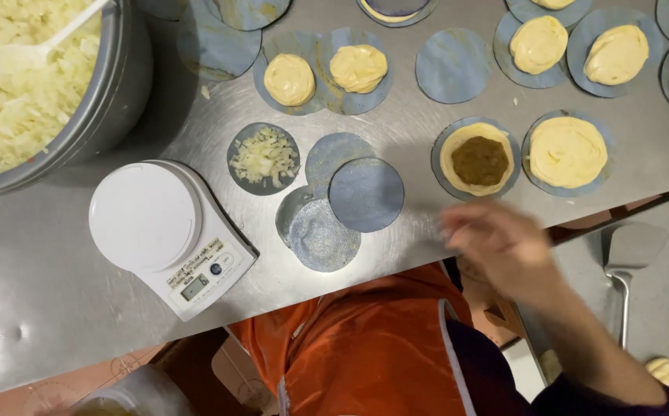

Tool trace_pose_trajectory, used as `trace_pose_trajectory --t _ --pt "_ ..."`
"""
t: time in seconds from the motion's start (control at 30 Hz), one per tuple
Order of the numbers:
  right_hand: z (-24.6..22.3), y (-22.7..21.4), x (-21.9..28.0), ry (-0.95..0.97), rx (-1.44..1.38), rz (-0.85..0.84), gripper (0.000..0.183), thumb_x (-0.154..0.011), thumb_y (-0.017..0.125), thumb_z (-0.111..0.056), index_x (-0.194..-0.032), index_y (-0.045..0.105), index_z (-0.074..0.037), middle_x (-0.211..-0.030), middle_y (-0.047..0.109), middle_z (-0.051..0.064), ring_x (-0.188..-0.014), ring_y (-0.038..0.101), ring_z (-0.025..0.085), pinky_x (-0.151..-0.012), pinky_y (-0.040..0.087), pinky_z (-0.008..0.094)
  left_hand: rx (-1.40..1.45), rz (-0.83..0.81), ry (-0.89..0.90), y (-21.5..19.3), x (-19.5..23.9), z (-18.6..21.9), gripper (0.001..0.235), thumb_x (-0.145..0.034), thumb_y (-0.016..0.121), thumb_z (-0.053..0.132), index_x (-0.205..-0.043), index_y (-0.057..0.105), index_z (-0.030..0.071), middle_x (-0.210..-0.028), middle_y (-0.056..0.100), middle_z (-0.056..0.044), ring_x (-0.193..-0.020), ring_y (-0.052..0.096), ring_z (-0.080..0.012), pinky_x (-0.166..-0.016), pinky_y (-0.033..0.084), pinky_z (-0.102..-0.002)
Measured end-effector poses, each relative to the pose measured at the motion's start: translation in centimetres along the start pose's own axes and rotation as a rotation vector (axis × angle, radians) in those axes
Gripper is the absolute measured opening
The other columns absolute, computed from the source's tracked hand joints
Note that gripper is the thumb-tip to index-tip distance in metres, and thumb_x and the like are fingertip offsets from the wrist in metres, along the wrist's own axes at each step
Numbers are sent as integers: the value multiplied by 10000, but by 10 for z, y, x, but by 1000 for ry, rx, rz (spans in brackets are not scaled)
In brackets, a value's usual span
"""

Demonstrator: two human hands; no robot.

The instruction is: The person places a green filling onto circular dough pieces, weighs chopped onions, and adds them to the dough. They then place a top dough layer over the filling and press the edges to seal the pies.

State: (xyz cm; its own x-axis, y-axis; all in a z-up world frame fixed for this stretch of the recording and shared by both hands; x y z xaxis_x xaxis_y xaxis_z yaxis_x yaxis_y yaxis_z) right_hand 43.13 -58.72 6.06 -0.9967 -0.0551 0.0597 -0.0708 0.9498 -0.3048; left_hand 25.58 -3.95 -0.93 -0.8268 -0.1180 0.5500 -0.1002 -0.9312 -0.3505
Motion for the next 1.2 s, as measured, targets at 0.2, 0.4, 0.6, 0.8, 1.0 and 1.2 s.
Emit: trace_pose_trajectory --t 0.2,0.4,0.6,0.8,1.0,1.2 --pt "39 96 40 487 -940 -109 549 -834 761 -177 -1312 597 36 -1302 704 211 -1190 709 356 -1025 611 527 352 -416 120 289 -76 249 438 -879 713 167 -1295 663 39 -1237 768 -142 -1120 741 -206 -1002 591 -308" --pt "64 -72 33 425 -587 369 374 -925 583 11 -1294 538 51 -1237 655 249 -967 702 390 -816 626 439 -79 -505 503 339 -52 328 592 -936 586 417 -1439 534 111 -1477 591 -103 -1394 522 -259 -1136 398 -408" --pt "77 -166 -32 559 243 264 257 -1007 714 -91 -1233 651 13 -1055 691 151 -909 644 228 -797 560 335 134 -250 374 236 -79 257 378 -931 664 185 -1299 666 97 -1263 746 -93 -1191 703 -205 -1091 538 -337" --pt "83 -166 -39 672 498 243 340 -1066 704 -249 -1269 647 18 -1043 695 189 -852 657 297 -730 510 429 271 334 71 82 -43 178 334 -943 573 13 -1269 637 -23 -1249 721 -171 -1169 698 -273 -1068 575 -389" --pt "103 -198 -33 117 1215 337 560 -1036 849 -385 -1424 715 -5 -1119 706 158 -997 609 264 -713 505 420 137 708 278 -52 -9 67 389 -1128 408 37 -1479 430 -130 -1394 511 -387 -1286 572 -430 -1059 493 -390" --pt "8 -156 -31 -349 1162 402 237 -1256 667 27 -1424 723 185 -1322 649 294 -1208 652 392 -816 521 430 300 916 371 -12 6 142 183 -1052 619 -10 -1234 640 -7 -1155 682 -121 -1078 680 -189 -995 581 -220"
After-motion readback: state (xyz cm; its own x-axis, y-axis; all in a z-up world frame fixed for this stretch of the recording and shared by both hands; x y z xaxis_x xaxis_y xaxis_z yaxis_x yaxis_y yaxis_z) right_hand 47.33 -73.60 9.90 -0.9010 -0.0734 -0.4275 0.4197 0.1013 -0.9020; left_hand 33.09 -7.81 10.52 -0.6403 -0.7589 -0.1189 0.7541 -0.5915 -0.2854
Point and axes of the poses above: each hand's wrist, its own x-axis away from the middle knuckle, its own y-axis out of the palm, z = x × y, the point moved 10 cm from there along -x, towards the middle knuckle
